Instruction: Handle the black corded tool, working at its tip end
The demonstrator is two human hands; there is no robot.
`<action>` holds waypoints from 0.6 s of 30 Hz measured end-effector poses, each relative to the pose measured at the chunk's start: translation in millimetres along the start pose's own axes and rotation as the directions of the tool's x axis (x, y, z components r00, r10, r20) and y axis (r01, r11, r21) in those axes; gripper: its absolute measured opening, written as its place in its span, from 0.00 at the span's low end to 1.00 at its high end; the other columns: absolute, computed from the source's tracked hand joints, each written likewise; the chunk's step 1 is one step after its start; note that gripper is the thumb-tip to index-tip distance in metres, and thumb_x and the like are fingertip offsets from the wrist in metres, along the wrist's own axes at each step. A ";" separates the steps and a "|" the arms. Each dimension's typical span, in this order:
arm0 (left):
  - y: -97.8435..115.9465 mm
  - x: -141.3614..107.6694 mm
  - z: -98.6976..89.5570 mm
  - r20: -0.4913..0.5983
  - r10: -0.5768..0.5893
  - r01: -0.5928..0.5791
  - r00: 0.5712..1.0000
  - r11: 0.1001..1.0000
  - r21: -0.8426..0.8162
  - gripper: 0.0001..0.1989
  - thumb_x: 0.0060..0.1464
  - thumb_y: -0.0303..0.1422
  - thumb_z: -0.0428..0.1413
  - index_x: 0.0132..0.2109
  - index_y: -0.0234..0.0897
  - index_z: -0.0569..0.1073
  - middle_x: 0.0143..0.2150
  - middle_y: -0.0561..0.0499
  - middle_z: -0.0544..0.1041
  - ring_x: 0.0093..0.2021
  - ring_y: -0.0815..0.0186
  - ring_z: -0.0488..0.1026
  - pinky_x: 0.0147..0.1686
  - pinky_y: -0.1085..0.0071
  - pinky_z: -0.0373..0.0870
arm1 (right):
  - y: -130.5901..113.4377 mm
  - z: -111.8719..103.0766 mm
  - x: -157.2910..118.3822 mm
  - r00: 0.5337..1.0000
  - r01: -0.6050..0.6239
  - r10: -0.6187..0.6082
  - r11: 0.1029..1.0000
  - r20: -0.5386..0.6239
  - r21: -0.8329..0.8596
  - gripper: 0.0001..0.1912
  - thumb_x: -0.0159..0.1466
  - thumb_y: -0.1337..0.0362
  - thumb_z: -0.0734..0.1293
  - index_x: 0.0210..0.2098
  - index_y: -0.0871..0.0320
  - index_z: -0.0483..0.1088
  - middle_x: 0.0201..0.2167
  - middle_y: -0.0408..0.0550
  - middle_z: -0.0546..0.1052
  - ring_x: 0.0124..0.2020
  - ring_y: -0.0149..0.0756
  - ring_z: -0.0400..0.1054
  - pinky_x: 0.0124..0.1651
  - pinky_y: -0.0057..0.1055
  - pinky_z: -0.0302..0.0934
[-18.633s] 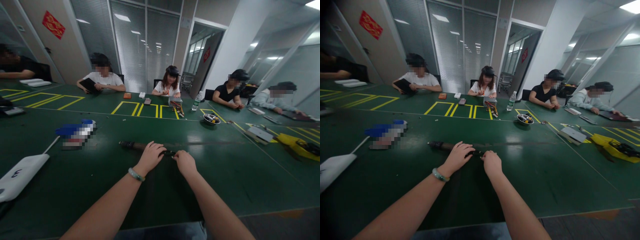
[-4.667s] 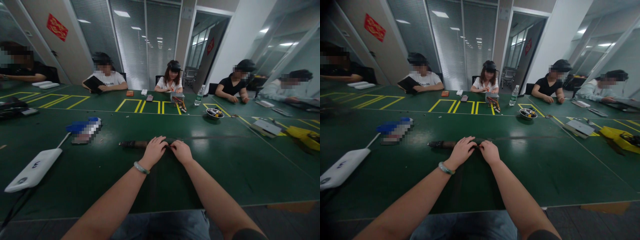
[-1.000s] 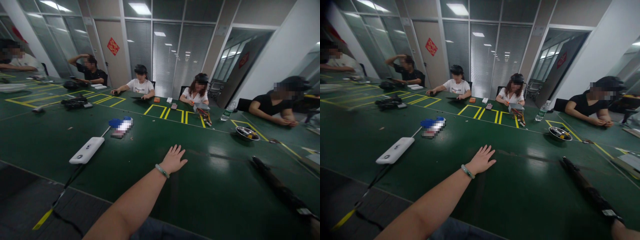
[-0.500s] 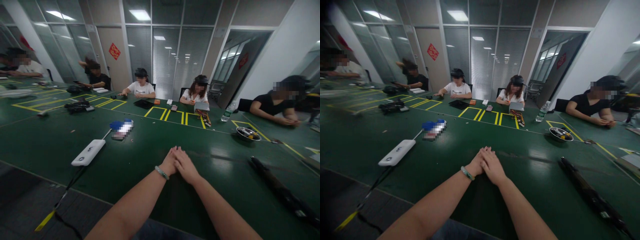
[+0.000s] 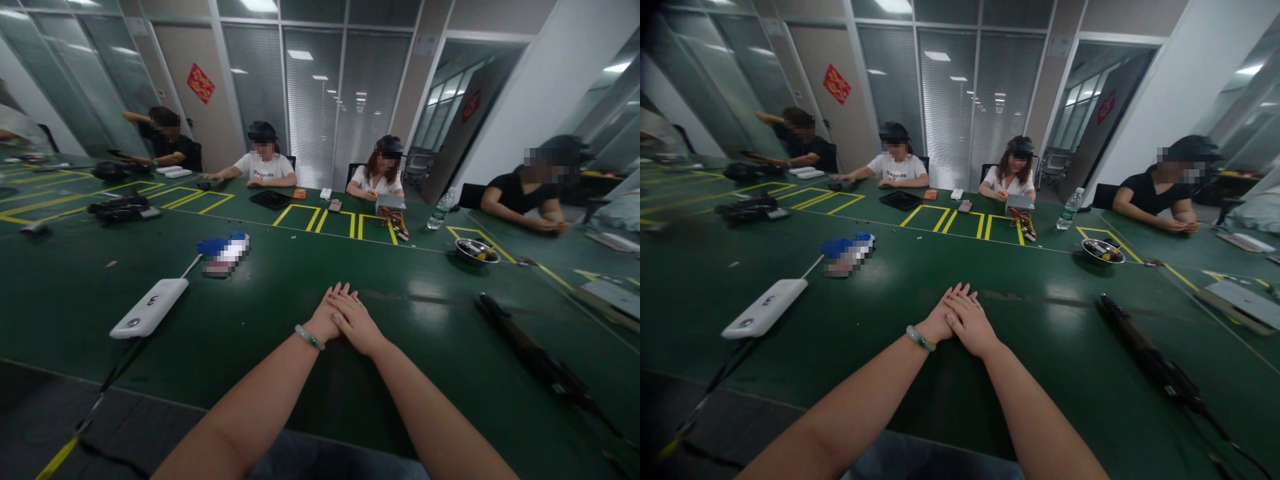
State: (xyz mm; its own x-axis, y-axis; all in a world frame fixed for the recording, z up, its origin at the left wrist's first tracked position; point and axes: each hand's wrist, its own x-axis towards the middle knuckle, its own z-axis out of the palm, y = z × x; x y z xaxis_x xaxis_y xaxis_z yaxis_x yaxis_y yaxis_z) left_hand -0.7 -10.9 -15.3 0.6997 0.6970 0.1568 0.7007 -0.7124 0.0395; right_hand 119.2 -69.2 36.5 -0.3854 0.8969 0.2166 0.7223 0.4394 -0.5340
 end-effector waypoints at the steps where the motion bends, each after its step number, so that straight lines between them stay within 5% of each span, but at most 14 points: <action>1: 0.2 -0.5 -2.3 0.005 0.004 -0.004 1.000 1.000 -0.015 0.33 0.61 0.39 0.48 0.70 0.42 0.51 0.73 0.48 0.45 0.72 0.52 0.33 0.68 0.50 0.32 | -0.1 0.0 -0.1 1.000 -0.001 0.001 1.000 0.000 0.006 0.24 0.72 0.52 0.54 0.65 0.44 0.57 0.67 0.40 0.57 0.69 0.38 0.43 0.69 0.46 0.37; 12: 1.5 -3.2 -14.0 0.028 0.002 0.000 1.000 0.999 -0.048 0.32 0.61 0.39 0.48 0.69 0.41 0.53 0.73 0.46 0.45 0.72 0.51 0.35 0.67 0.51 0.34 | 2.5 -0.6 -2.5 0.999 0.017 -0.015 0.998 -0.036 0.058 0.22 0.71 0.56 0.55 0.64 0.45 0.60 0.66 0.41 0.58 0.68 0.40 0.45 0.68 0.48 0.40; 18: -0.2 -3.3 -26.6 -0.004 -0.076 0.074 0.997 0.985 -0.157 0.29 0.65 0.45 0.40 0.69 0.40 0.52 0.72 0.46 0.49 0.71 0.55 0.43 0.67 0.55 0.43 | 28.2 -15.0 -11.1 0.947 -0.002 0.007 1.000 -0.322 0.015 0.19 0.69 0.61 0.57 0.57 0.52 0.69 0.59 0.47 0.69 0.61 0.38 0.59 0.65 0.42 0.50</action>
State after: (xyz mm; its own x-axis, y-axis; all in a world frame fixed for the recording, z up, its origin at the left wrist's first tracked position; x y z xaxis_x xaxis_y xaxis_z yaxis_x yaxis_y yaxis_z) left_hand -6.9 -15.3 10.5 0.6442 0.7485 0.1573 0.7200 -0.6628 0.2055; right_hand 152.5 -66.0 31.3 -0.1749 0.8682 0.4644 0.7142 0.4365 -0.5471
